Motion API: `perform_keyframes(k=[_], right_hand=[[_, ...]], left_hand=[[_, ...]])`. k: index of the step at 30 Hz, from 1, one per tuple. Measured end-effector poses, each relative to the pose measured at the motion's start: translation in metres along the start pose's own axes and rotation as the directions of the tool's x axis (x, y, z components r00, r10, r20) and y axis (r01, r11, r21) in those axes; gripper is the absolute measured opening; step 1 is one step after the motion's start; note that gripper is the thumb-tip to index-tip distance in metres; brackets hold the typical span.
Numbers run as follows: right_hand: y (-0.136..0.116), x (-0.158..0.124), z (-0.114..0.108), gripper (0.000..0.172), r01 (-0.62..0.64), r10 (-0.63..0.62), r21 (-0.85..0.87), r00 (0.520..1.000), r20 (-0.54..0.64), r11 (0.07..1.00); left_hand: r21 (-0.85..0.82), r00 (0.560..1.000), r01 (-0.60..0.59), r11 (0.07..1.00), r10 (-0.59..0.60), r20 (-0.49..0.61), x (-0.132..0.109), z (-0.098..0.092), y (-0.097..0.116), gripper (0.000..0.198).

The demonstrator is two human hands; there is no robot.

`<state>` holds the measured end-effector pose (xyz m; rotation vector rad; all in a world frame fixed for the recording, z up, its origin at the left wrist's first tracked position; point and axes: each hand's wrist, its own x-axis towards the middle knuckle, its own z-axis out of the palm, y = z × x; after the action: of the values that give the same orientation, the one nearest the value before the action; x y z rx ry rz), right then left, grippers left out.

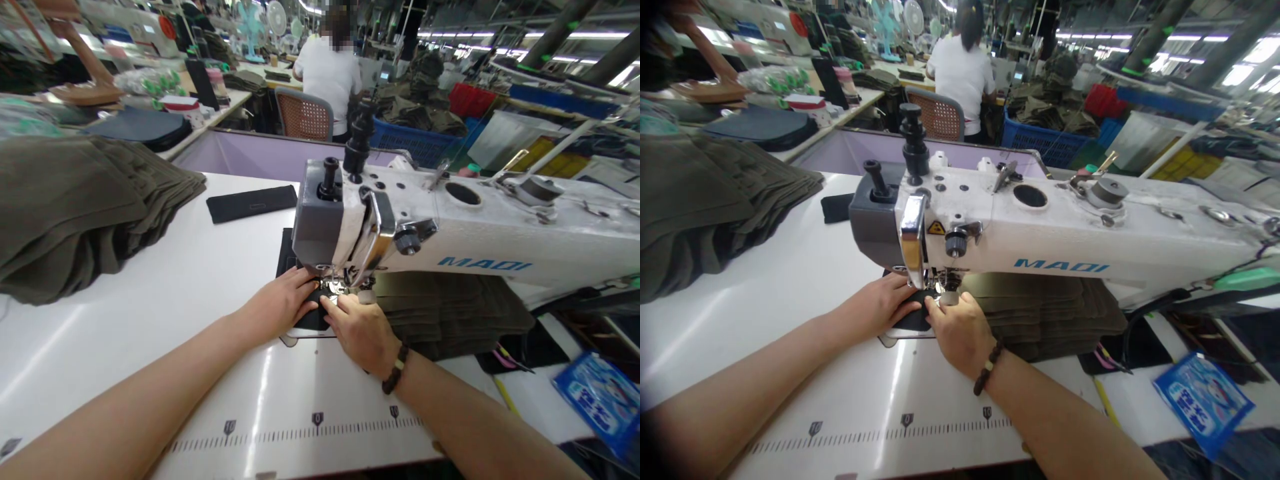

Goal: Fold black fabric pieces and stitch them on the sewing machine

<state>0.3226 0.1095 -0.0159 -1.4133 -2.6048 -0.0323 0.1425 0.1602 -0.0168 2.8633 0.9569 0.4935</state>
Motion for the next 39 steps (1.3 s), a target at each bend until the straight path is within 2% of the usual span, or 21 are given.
perform_keyframes(k=[4, 8, 11, 19, 25, 30, 39], right_hand=[[0.003, -0.001, -0.001, 0.026, 0.035, -0.035, -0.004, 0.999, -0.027, 0.999], [0.008, -0.006, -0.004, 0.015, 0.165, -0.162, 0.050, 0.984, -0.070, 0.985], [0.010, -0.007, -0.004, 0.013, 0.193, -0.187, 0.060, 0.978, -0.095, 0.979], [0.006, -0.003, 0.001, 0.021, 0.083, -0.082, 0.010, 0.994, -0.075, 0.996], [0.003, 0.000, -0.001, 0.022, -0.006, 0.006, -0.028, 1.000, -0.022, 1.000], [0.002, 0.001, -0.002, 0.025, -0.026, 0.027, -0.025, 0.998, 0.050, 0.999], [0.002, 0.001, -0.003, 0.023, -0.031, 0.031, -0.001, 0.999, 0.041, 1.000]], left_hand=[[0.029, 1.000, -0.020, 0.999, 0.021, -0.013, -0.003, 0.000, 0.000, 0.023], [-0.024, 0.992, -0.111, 0.994, 0.112, 0.059, -0.010, -0.004, 0.009, 0.025], [-0.074, 0.983, -0.147, 0.986, 0.155, 0.104, -0.013, -0.004, 0.014, 0.028], [-0.069, 0.989, -0.141, 0.988, 0.143, 0.028, -0.011, 0.005, 0.004, 0.028], [-0.118, 0.997, -0.083, 0.990, 0.083, -0.008, -0.003, 0.003, -0.001, 0.029], [-0.124, 0.994, -0.076, 0.989, 0.065, -0.084, 0.004, 0.002, -0.001, 0.027], [-0.052, 0.996, -0.043, 0.998, 0.039, -0.082, 0.005, 0.002, -0.002, 0.023]])
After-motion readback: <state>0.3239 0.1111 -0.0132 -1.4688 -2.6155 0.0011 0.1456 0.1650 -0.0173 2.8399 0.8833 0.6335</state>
